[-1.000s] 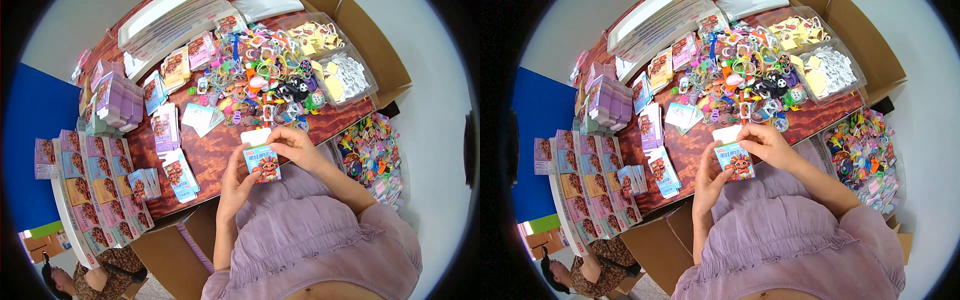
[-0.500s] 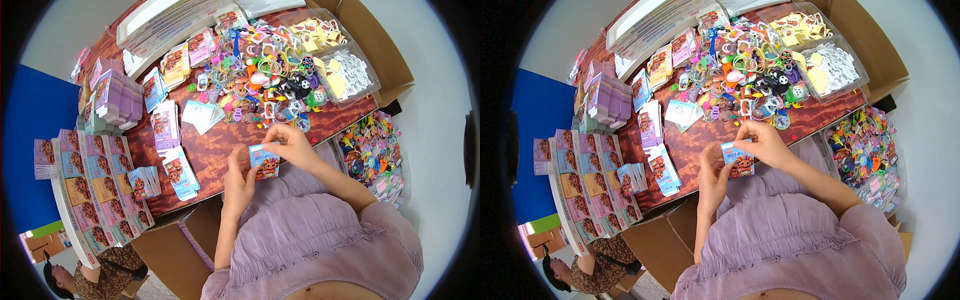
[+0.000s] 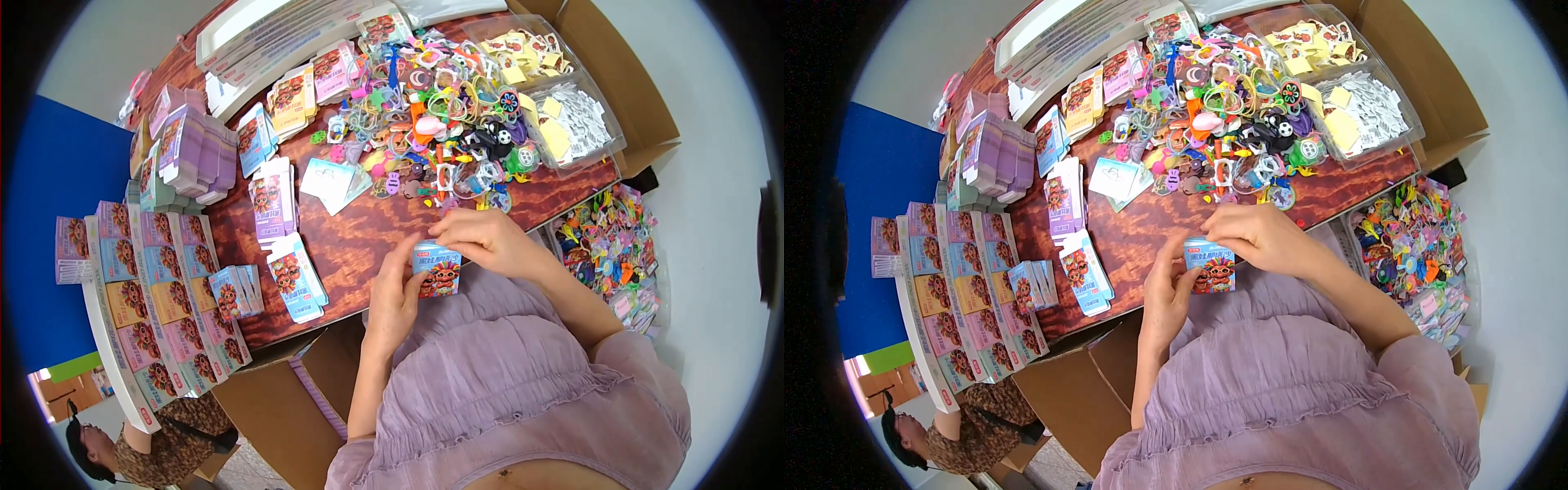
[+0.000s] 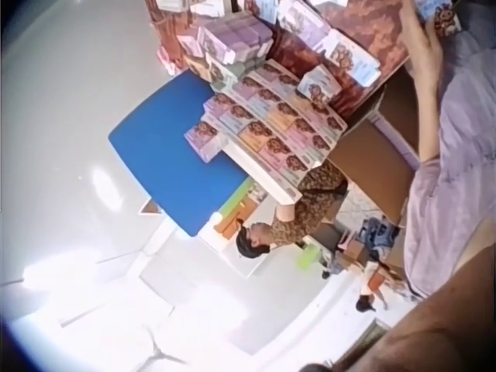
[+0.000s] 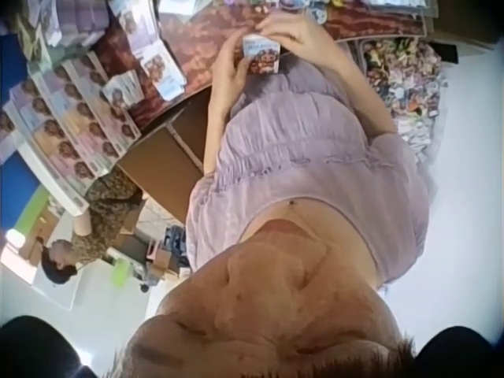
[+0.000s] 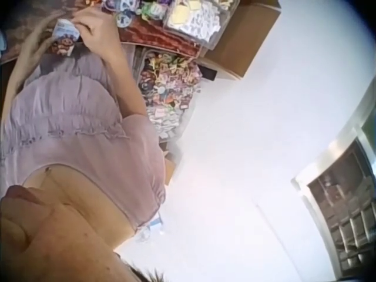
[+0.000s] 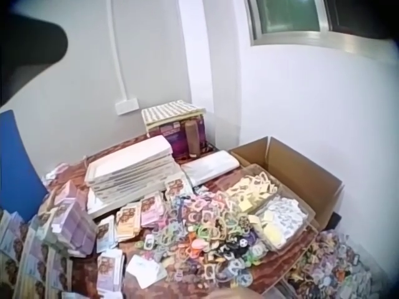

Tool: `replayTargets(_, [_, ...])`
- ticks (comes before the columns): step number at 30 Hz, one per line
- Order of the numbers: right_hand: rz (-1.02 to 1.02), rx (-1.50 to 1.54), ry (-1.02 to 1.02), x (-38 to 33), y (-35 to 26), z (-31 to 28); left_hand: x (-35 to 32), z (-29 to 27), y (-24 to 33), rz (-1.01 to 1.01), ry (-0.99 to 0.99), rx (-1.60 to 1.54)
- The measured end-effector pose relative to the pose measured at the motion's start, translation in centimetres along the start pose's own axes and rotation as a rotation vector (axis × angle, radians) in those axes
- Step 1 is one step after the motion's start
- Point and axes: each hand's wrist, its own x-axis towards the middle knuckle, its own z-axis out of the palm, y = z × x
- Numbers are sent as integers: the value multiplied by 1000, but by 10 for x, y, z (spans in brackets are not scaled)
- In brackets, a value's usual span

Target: Packaging small colorful toy items into individual plastic packets.

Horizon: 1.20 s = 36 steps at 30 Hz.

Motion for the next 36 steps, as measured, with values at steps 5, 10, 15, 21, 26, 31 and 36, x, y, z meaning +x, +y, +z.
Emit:
replayTargets(5, [-63, -98, -20, -2, -4, 3, -1, -3, -2, 48, -35, 53])
replayTargets(10, [-31, -4, 13, -7, 3, 18, -6, -12, 4, -17, -57, 73])
replayTargets(15, [358, 361, 139, -5, -3, 31, -15, -49, 6, -142, 334, 44])
replayTargets(21, [295, 113, -47, 8, -5, 46, -42, -164, -34, 67, 952, 475])
replayTargets(26, [151, 95, -90, 14, -10, 64, -32, -209, -16, -362, 1058, 592])
replayTargets(31, [109, -2, -98, 20, -14, 64, -26, -169, -41, 20, 1111, 1145])
replayTargets(36, [86, -31, -122, 24, -17, 67, -8, -88, -52, -148, 739, 1027])
